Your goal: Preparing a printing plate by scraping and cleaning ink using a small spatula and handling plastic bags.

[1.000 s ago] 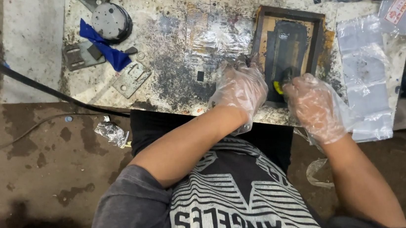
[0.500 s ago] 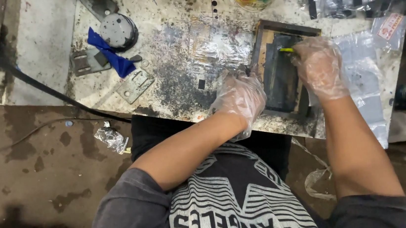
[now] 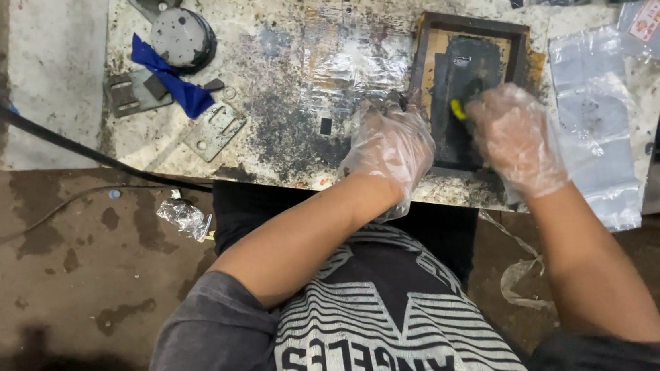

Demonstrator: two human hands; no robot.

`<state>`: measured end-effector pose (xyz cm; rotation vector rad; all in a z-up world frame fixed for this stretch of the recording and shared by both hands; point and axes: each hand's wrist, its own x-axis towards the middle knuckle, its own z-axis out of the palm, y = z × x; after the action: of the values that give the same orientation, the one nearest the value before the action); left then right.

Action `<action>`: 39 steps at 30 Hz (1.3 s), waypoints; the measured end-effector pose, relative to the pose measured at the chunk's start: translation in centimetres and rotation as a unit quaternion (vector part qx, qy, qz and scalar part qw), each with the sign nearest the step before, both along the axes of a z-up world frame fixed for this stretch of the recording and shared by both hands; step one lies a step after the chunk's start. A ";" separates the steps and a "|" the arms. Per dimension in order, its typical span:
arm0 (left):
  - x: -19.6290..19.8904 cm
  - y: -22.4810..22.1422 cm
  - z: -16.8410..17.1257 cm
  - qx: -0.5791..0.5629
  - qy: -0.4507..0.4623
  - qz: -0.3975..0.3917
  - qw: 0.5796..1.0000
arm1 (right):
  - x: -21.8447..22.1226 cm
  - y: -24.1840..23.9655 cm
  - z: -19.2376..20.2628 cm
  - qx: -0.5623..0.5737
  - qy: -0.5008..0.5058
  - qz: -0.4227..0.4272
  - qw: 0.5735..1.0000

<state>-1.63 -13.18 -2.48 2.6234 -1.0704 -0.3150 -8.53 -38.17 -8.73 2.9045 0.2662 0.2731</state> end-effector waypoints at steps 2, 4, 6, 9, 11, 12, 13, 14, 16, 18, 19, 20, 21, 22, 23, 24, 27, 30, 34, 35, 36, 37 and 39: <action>0.3 -0.2 0.1 -0.029 0.038 0.023 0.999 | -1.4 1.4 0.7 0.019 0.026 -0.006 0.999; 0.2 -0.3 -0.1 -0.015 0.027 0.021 0.999 | -3.0 1.5 0.0 0.028 0.067 -0.024 0.997; 0.1 -0.2 0.2 -0.001 0.014 0.022 1.000 | -4.0 1.7 -0.1 0.036 0.107 -0.040 0.993; 0.2 0.1 0.7 -0.025 0.043 0.027 0.998 | -4.7 2.3 0.8 0.031 0.116 -0.016 0.993; 0.2 0.0 -0.1 0.007 -0.001 -0.010 1.000 | -5.1 2.8 1.7 0.024 0.130 0.017 0.991; 0.1 -0.2 -0.2 0.007 -0.003 -0.011 1.000 | -5.2 3.0 2.3 0.024 0.128 0.016 0.991; 0.1 -0.5 -0.4 -0.004 0.020 0.009 1.000 | -5.3 3.3 2.9 0.020 0.134 0.031 0.990; 0.1 -0.7 -0.6 -0.014 0.045 0.032 0.998 | -5.4 3.6 3.4 0.017 0.141 0.048 0.989; 0.1 -0.2 -1.7 0.011 0.009 -0.011 1.000 | -5.3 4.6 4.8 0.020 0.135 0.041 0.990; 0.2 -0.1 -1.9 0.035 -0.027 -0.056 0.997 | -5.3 4.8 5.2 0.022 0.128 0.033 0.991; 0.3 -0.2 -1.6 0.037 -0.025 -0.057 0.997 | -5.2 4.5 5.0 0.031 0.135 0.035 0.990; 0.2 -0.1 -1.4 0.040 -0.021 -0.059 0.997 | -5.3 4.3 4.7 0.041 0.145 0.038 0.988; 0.1 0.1 -1.0 0.040 -0.021 -0.059 0.997 | -5.7 4.3 4.1 0.041 0.146 0.038 0.988; 0.3 0.1 -0.7 0.043 -0.017 -0.061 0.997 | -5.8 4.3 3.5 0.041 0.136 0.035 0.989; 0.4 0.2 -0.3 0.046 -0.014 -0.063 0.997 | -5.9 4.2 3.0 0.042 0.127 0.032 0.991; 0.3 0.2 0.0 0.044 -0.016 -0.062 0.997 | -6.3 4.1 2.5 0.040 0.125 0.032 0.991; 0.5 0.3 0.8 0.039 0.027 -0.039 0.998 | -7.2 3.9 0.8 0.039 0.096 0.025 0.994; 0.6 0.4 1.2 0.008 0.055 -0.017 0.998 | -8.5 4.0 -0.5 0.042 0.071 0.012 0.997; 0.6 0.4 1.3 0.015 0.056 -0.031 0.998 | -8.3 5.4 1.6 0.056 0.039 -0.016 0.998; 0.6 0.4 1.7 -0.003 0.081 -0.001 0.997 | -8.1 6.1 2.8 0.068 0.034 -0.032 0.997; 0.6 0.4 1.7 -0.004 0.079 -0.002 0.997 | -8.5 5.6 1.8 0.066 0.031 -0.033 0.997; 0.6 0.5 1.7 0.006 0.065 -0.008 0.998 | -8.8 5.2 0.8 0.068 0.035 -0.032 0.997; 0.7 0.5 2.1 0.015 0.048 -0.013 0.999 | -8.7 5.3 1.6 0.069 0.035 -0.029 0.997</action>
<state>-0.97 -12.66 -0.39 2.5931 -1.0759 -0.4608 -17.19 -32.91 -7.09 3.0563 0.1807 0.1882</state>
